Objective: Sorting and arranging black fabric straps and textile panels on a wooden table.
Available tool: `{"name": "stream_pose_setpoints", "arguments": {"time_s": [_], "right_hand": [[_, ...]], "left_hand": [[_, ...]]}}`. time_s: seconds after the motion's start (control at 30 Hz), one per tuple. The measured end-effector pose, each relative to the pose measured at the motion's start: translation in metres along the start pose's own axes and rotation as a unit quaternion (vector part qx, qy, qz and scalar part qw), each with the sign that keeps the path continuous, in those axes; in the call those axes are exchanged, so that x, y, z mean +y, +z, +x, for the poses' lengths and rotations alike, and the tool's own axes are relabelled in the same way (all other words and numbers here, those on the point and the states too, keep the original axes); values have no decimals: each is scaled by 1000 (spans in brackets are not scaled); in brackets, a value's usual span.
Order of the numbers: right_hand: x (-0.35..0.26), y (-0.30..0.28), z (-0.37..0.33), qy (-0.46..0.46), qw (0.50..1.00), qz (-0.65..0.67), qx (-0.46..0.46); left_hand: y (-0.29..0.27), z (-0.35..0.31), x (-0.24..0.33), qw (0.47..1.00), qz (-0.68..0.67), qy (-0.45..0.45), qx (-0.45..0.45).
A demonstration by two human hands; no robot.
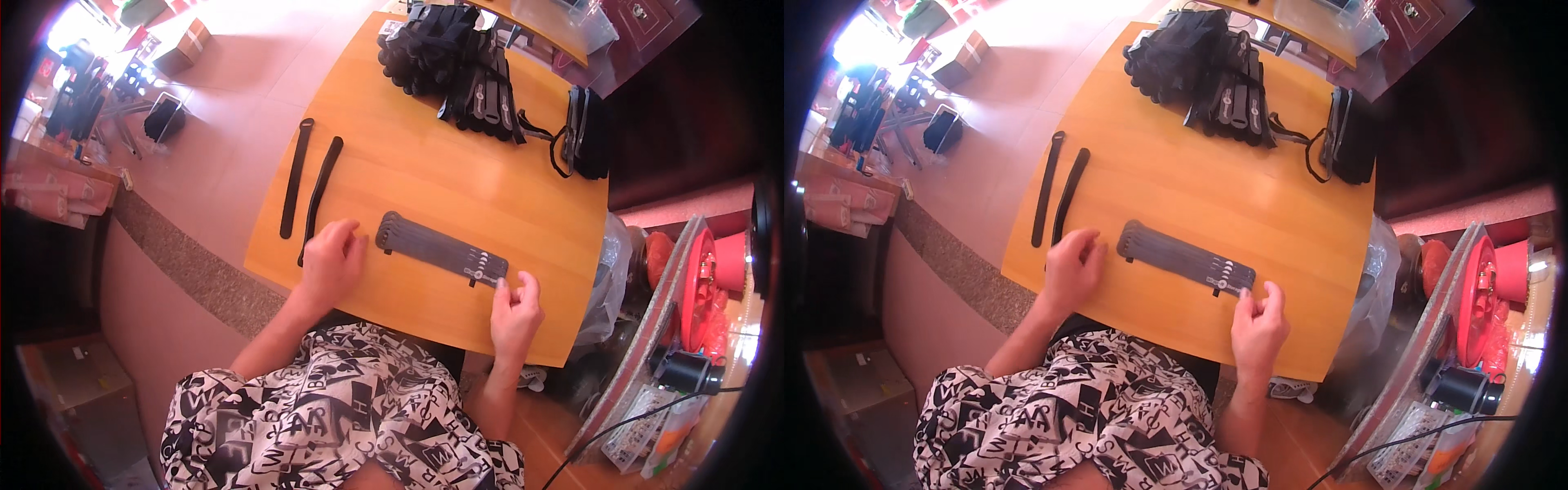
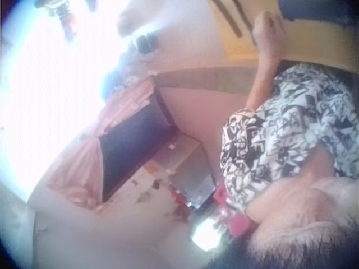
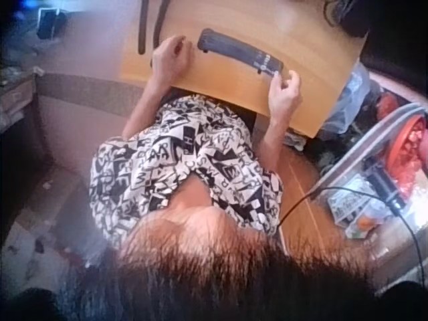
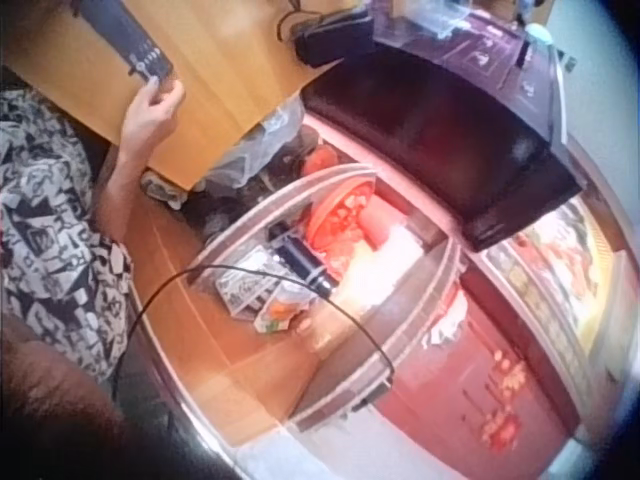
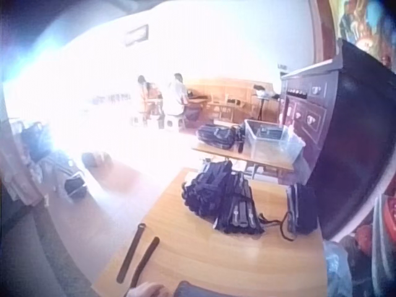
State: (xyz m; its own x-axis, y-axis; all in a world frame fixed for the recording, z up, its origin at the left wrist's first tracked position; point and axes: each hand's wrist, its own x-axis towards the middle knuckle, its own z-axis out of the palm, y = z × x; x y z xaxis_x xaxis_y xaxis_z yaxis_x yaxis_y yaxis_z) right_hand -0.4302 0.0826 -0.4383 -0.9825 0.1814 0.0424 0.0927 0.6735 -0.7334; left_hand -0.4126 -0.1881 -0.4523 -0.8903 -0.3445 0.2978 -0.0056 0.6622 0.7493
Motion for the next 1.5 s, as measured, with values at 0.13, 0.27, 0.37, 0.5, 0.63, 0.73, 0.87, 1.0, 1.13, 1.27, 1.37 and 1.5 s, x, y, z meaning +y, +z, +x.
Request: {"name": "stream_pose_setpoints", "arguments": {"time_s": [0.13, 0.27, 0.37, 0.5, 0.63, 0.73, 0.87, 1.0, 1.13, 1.27, 1.37, 1.5], "right_hand": [[-31, 21, -18, -313, 947, -71, -14], [-44, 71, -39, -376, 916, -76, -120], [-42, 74, -43, -374, 908, -111, -155], [-13, 37, -30, -277, 934, -188, -127], [13, 16, -27, -238, 943, -212, -97], [14, 9, -17, -208, 964, -131, -106], [9, 1, 3, -121, 987, 52, -93], [1, 11, 2, -143, 988, 36, -45], [20, 8, -6, -145, 983, 115, 4], [2, -5, -19, -197, 976, 55, 73], [-16, 4, -29, -244, 966, 84, 27], [-34, 14, -46, -293, 951, 102, -2]], "left_hand": [[-1, -27, 28, 976, 23, 196, -88], [8, -28, 22, 953, 135, 178, -203], [6, -26, 14, 949, 134, 159, -237], [-1, -19, 11, 952, 111, 145, -246], [-3, -14, 12, 953, 96, 134, -255], [-4, -11, 10, 954, 85, 116, -263], [-7, -11, 8, 957, 78, 109, -256], [-10, -18, 2, 967, 25, 100, -235], [-36, -9, 17, 976, -139, 129, -110], [-66, 49, -26, 999, -2, 17, 31], [-60, 78, -81, 972, 224, 11, 71], [-50, 102, -132, 982, 56, -178, 0]]}}
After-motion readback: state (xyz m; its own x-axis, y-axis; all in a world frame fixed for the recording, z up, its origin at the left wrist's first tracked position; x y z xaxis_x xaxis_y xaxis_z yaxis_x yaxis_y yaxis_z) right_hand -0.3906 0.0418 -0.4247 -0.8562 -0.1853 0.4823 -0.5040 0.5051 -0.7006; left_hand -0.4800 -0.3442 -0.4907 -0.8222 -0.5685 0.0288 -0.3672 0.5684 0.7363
